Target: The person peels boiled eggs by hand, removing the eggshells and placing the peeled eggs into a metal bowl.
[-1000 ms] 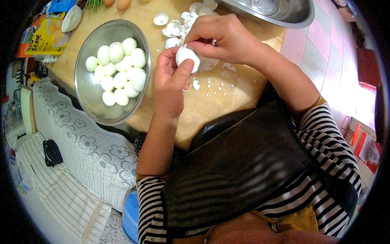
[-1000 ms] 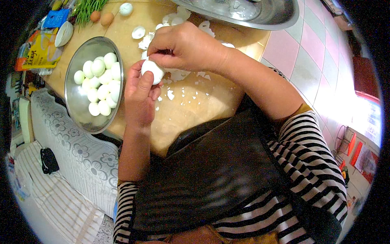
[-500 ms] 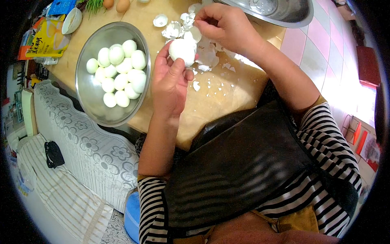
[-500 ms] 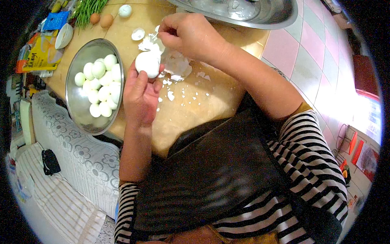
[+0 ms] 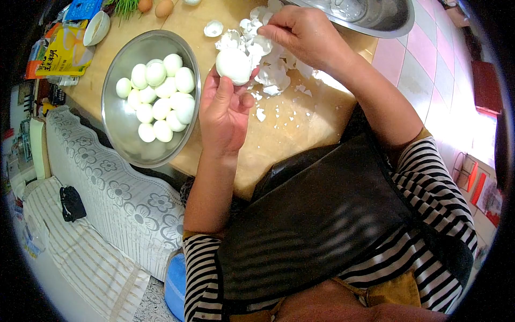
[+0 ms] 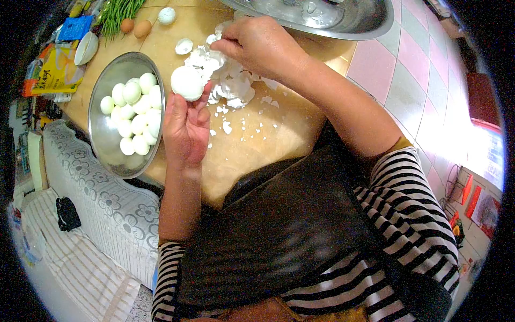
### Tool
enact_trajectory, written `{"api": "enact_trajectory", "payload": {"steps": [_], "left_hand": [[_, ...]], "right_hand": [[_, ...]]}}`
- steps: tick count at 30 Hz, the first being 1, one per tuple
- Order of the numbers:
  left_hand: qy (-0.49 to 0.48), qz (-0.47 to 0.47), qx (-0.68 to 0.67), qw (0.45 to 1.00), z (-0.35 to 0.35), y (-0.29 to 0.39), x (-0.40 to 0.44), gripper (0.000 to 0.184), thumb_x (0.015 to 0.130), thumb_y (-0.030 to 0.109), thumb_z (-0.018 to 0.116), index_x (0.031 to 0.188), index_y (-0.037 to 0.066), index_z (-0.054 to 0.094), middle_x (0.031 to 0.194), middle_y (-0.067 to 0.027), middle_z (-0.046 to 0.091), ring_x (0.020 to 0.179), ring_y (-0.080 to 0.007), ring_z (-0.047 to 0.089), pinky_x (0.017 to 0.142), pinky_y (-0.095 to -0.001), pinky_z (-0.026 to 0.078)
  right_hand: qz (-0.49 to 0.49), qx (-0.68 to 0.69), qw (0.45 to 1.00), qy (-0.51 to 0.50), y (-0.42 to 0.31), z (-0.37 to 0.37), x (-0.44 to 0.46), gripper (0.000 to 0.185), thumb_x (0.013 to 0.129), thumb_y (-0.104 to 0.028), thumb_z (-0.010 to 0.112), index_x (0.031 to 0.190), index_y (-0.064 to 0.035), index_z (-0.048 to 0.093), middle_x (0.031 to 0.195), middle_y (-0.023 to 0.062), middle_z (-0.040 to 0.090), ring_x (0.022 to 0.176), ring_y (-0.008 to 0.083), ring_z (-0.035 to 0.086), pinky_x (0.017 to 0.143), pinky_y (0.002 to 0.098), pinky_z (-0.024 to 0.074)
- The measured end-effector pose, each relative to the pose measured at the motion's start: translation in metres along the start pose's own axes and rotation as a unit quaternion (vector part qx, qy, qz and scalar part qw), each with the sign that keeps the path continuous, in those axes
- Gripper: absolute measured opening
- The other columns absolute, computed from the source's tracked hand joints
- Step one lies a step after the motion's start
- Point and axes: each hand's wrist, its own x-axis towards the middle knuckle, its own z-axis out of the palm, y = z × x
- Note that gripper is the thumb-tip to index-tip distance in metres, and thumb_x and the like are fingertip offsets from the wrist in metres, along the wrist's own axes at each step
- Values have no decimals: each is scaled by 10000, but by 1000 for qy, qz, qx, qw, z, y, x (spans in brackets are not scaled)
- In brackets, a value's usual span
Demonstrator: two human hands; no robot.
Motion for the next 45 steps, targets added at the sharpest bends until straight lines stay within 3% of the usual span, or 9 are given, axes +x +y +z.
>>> {"api": "enact_trajectory", "payload": {"steps": [8,11,14,22,27,31,33,39,45], "left_hand": [[5,11,59,998,1,-4,2,419,979,165,514,1345,9,382,1245,-108,545,1067,-219,594,678,-246,462],[8,12,64,998,2,-5,2,406,982,177,510,1333,11,390,1231,-107,547,1047,-212,597,678,-252,462],[8,12,37,999,-3,-7,2,370,989,196,501,1301,23,405,1211,-102,549,1022,-205,599,680,-258,464],[25,5,13,1000,4,-5,-2,278,997,235,493,1205,57,445,1131,-90,580,915,-172,601,644,-254,475],[51,48,148,987,-8,-10,1,242,1010,277,469,1044,45,525,886,-43,585,700,-98,522,548,-216,389],[50,15,158,986,-14,-10,-3,242,1013,293,456,1019,57,510,891,-40,541,653,-94,444,531,-217,349],[72,49,255,963,-4,-9,-4,301,1021,306,425,1126,34,499,980,-67,556,712,-111,499,539,-218,356],[56,6,166,985,17,-3,-5,437,1013,288,443,1356,33,350,1164,-90,550,891,-150,563,603,-255,445],[18,-16,108,994,-2,-8,-2,445,987,273,515,1337,36,375,1123,-68,559,876,-139,563,605,-255,448]], "right_hand": [[-76,134,985,73,5,4,-2,247,863,-243,655,965,-18,673,939,168,658,856,296,648,740,386,505],[-108,204,973,-19,2,2,-4,341,872,-307,658,1046,-14,663,982,180,648,935,302,631,816,374,496],[-113,175,970,-124,-3,2,-10,522,844,-340,712,1233,-12,596,1208,146,582,1157,268,544,979,350,422],[-104,263,952,-121,-13,9,-12,477,799,-267,764,1176,-18,609,1109,95,621,1026,187,581,917,328,458],[-67,290,948,-115,-18,5,-13,449,791,-191,767,1174,-39,590,1055,50,637,971,142,590,901,302,465],[-55,286,953,-82,-14,5,-12,430,797,-167,746,1176,-41,589,1029,51,646,961,146,599,901,305,471],[-59,267,959,-75,-15,3,-11,422,797,-161,741,1173,-40,592,1021,54,648,960,148,603,901,310,475],[-110,170,976,-75,-19,6,-18,452,788,-179,739,1193,-43,591,1037,110,662,923,223,651,843,336,513],[-168,76,980,-77,-21,15,-23,435,804,-178,717,1213,-92,596,1091,131,653,933,303,647,813,361,523]]}}
